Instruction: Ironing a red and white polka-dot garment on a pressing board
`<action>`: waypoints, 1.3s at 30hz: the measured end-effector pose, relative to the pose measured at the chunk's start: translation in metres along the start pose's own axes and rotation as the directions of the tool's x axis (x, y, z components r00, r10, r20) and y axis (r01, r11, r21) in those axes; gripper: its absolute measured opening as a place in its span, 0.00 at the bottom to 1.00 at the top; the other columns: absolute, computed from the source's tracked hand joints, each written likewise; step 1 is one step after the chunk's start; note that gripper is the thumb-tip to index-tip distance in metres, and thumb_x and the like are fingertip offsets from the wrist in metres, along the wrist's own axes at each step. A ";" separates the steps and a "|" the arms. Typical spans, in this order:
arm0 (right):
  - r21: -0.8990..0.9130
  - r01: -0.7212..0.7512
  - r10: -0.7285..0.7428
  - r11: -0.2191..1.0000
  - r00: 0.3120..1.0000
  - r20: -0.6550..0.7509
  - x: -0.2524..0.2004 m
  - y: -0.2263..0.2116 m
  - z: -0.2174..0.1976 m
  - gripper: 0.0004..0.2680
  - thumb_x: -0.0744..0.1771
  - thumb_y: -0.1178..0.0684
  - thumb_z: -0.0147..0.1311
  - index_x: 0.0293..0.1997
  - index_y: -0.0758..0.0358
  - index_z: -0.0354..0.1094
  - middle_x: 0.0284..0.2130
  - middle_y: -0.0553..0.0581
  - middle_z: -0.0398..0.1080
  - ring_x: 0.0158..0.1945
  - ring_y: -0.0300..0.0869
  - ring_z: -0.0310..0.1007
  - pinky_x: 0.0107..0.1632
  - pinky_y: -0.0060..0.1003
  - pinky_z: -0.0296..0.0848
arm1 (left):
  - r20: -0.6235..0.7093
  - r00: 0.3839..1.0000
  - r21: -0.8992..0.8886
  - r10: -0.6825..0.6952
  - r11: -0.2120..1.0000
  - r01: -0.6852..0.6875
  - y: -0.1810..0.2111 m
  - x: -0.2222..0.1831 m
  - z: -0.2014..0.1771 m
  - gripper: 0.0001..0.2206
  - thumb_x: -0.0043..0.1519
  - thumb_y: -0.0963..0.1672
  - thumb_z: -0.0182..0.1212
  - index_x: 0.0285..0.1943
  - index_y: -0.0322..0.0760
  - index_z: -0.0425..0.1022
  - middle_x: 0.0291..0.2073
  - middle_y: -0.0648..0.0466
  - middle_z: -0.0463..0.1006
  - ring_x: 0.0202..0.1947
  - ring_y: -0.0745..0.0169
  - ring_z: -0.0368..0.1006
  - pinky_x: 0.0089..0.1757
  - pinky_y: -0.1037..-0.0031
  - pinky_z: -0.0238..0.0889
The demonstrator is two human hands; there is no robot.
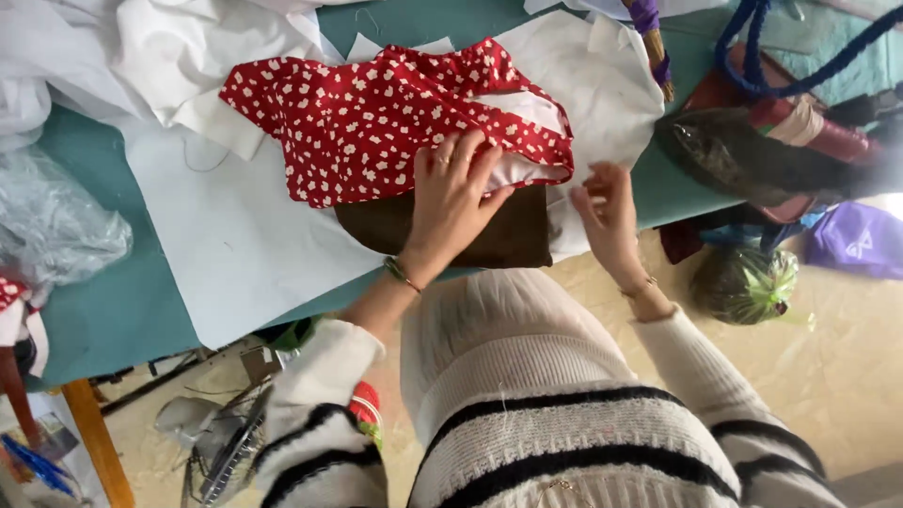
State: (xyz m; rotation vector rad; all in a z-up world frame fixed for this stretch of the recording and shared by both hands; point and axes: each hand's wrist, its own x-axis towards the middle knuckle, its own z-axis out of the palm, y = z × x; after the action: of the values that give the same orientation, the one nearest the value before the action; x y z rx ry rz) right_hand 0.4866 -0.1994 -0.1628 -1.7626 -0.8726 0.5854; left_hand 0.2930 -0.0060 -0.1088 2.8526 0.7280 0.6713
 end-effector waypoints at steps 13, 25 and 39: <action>-0.809 0.416 -0.697 -0.414 0.427 0.576 0.203 -0.040 -0.007 0.17 0.77 0.26 0.37 0.47 0.43 0.62 0.41 0.36 0.62 0.36 0.30 0.56 0.37 0.22 0.57 | 0.258 0.906 0.060 -0.335 0.942 0.331 -0.053 0.069 -0.066 0.12 0.62 0.35 0.56 0.39 0.48 0.81 0.26 0.53 0.79 0.31 0.50 0.76 0.33 0.58 0.65; -0.766 0.546 -0.598 0.339 0.753 0.273 0.133 -0.056 0.045 0.13 0.66 0.64 0.47 0.54 0.58 0.68 0.53 0.59 0.68 0.49 0.52 0.66 0.50 0.50 0.61 | -0.011 1.000 0.369 0.000 0.929 0.004 -0.018 -0.002 0.000 0.27 0.66 0.34 0.70 0.75 0.40 0.71 0.78 0.49 0.50 0.78 0.44 0.40 0.71 0.40 0.36; -0.364 0.607 -0.473 0.707 0.788 0.394 0.067 -0.034 0.032 0.26 0.74 0.34 0.33 0.79 0.63 0.46 0.75 0.69 0.46 0.76 0.61 0.42 0.71 0.57 0.49 | 0.016 0.960 0.112 -0.279 0.955 0.276 0.039 -0.037 0.002 0.29 0.71 0.59 0.46 0.75 0.45 0.64 0.80 0.51 0.44 0.80 0.55 0.34 0.64 0.26 0.14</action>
State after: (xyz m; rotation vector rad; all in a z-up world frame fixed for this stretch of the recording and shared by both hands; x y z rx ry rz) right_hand 0.4945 -0.1215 -0.1406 -1.7280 -1.7888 0.2149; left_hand 0.2813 -0.0578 -0.1160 2.7668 1.1662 0.5591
